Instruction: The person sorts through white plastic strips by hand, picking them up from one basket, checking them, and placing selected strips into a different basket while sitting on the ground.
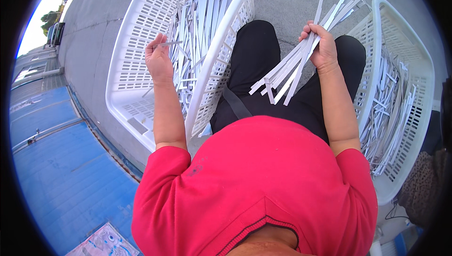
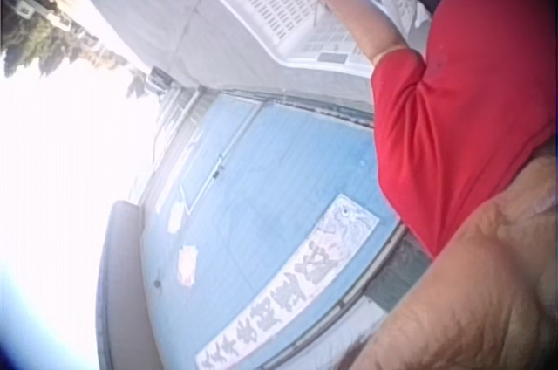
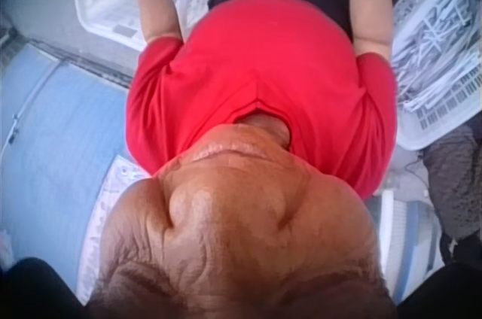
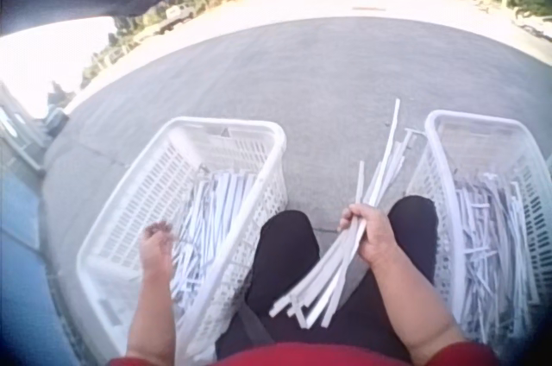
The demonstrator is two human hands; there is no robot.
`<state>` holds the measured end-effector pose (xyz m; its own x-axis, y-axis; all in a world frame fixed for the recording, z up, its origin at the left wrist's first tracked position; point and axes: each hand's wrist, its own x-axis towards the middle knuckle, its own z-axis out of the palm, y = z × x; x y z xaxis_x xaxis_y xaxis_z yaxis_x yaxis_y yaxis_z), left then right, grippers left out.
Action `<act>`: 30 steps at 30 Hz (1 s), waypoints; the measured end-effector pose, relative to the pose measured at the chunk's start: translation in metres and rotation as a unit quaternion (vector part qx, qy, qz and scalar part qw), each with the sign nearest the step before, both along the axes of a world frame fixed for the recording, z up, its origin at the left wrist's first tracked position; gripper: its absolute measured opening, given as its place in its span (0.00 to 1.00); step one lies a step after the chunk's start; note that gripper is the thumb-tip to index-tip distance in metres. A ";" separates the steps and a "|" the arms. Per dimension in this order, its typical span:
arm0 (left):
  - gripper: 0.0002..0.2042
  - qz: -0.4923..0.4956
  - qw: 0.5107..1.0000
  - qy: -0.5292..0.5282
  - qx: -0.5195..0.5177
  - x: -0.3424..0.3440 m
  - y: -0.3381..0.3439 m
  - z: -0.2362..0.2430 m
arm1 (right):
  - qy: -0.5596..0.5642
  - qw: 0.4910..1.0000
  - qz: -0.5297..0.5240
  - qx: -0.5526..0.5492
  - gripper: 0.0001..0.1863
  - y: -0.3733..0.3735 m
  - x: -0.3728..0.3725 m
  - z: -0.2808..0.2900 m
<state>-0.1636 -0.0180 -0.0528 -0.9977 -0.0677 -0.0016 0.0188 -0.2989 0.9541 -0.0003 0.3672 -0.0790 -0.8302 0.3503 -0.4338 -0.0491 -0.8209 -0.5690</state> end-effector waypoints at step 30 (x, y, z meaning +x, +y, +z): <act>0.15 -0.531 0.805 -0.099 -0.243 0.111 0.170 0.018 | -0.001 1.000 -0.026 -0.001 0.08 -0.002 0.000 0.003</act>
<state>-0.0525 0.1524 -0.0350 -0.4762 0.7839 -0.3983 -0.1674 0.3639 0.9163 -0.0007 0.3652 -0.0765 -0.8102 0.3912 -0.4365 -0.0898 -0.8187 -0.5671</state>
